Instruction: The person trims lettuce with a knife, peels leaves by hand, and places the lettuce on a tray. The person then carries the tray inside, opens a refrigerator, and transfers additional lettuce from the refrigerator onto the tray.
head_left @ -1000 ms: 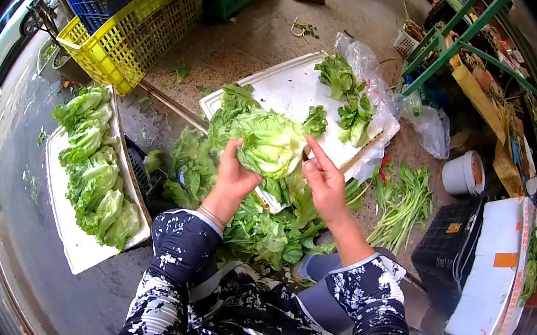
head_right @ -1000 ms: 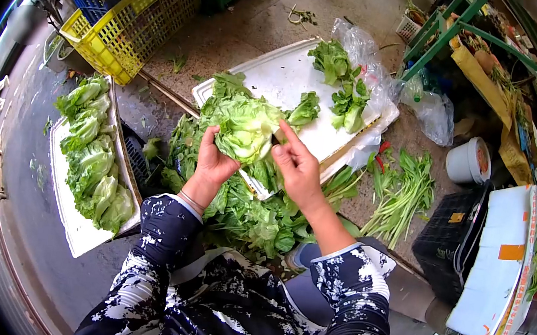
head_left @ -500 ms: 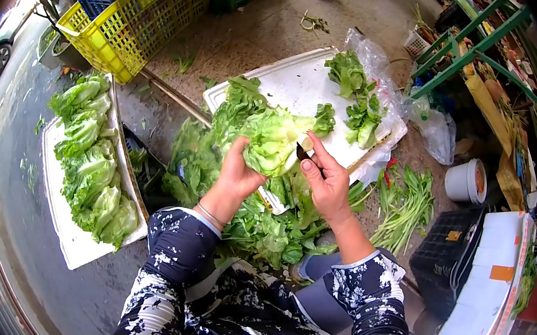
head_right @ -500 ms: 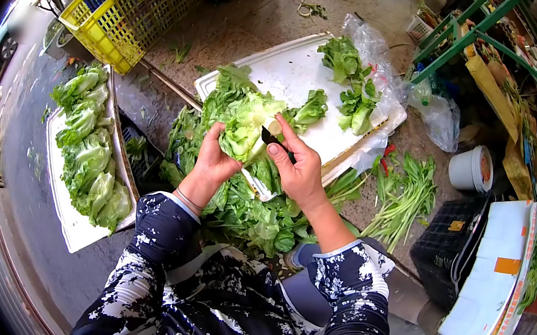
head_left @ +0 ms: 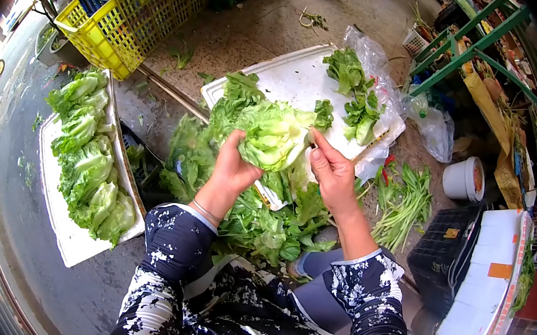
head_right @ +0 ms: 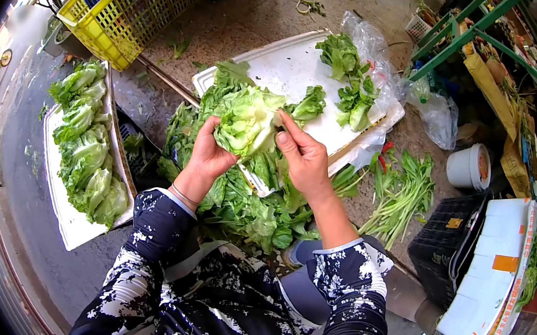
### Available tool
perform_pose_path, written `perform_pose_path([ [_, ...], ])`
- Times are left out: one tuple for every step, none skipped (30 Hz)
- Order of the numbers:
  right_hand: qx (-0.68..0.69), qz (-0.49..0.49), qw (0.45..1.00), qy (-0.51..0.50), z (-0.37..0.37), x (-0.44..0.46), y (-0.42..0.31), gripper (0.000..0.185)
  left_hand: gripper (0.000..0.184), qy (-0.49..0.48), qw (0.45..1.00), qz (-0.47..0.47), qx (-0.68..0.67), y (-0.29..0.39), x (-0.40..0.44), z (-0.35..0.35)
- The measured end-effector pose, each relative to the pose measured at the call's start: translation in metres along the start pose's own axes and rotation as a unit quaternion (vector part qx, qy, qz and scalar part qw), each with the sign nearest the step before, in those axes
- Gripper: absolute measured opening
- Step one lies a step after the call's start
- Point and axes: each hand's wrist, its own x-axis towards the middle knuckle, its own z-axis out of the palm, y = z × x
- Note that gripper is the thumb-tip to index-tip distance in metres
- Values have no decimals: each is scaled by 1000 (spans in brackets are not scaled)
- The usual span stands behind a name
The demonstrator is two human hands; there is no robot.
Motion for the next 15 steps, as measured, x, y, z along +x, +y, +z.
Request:
perform_pose_path([
  [-12, -7, 1000, 2, 3, -1, -2, 37, 47, 0, 1000, 1, -1, -1, 1, -1],
  [-13, -12, 1000, -11, 4, -2, -1, 40, 47, 15, 1000, 9, 4, -1, 2, -2],
  [-15, -18, 999, -23, 5, -3, -1, 44, 47, 30, 999, 17, 9, -1, 3, -2],
  [-15, -17, 999, -23, 5, -2, -2, 44, 47, 31, 999, 17, 8, -2, 2, -1],
  [-10, -5, 999, -33, 5, -2, -2, 46, 46, 42, 998, 22, 32, -2, 1, 1],
  [-5, 6, 999, -43, 4, -2, -2, 48, 46, 54, 997, 28, 56, -2, 0, 3],
  [-5, 6, 999, -43, 3, -2, -3, 48, 46, 54, 997, 27, 56, -2, 0, 4],
  [-30, -2, 999, -40, 2, -3, -5, 45, 46, 50, 996, 28, 64, -2, -1, 3],
  [-55, -8, 998, -36, 2, -3, -5, 43, 46, 47, 996, 29, 72, -2, -2, 3],
  [-55, -8, 998, -36, 4, -2, -3, 43, 46, 47, 996, 29, 72, -2, -2, 3],
  [-75, -68, 995, -1, 7, 0, 2, 40, 46, 32, 997, 19, 62, -2, -1, 0],
  [-84, -99, 991, 17, 8, 2, 5, 39, 46, 16, 998, 9, 52, -2, 1, -2],
  [-94, -129, 986, 35, 8, 3, 8, 37, 46, 16, 998, 9, 53, -3, 3, -5],
  [-128, -156, 978, 57, 8, 4, 9, 34, 46, 21, 999, -5, 41, -3, 6, -10],
  [-146, -173, 972, 67, 7, 3, 8, 32, 46, 25, 999, -18, 29, -4, 9, -14],
])
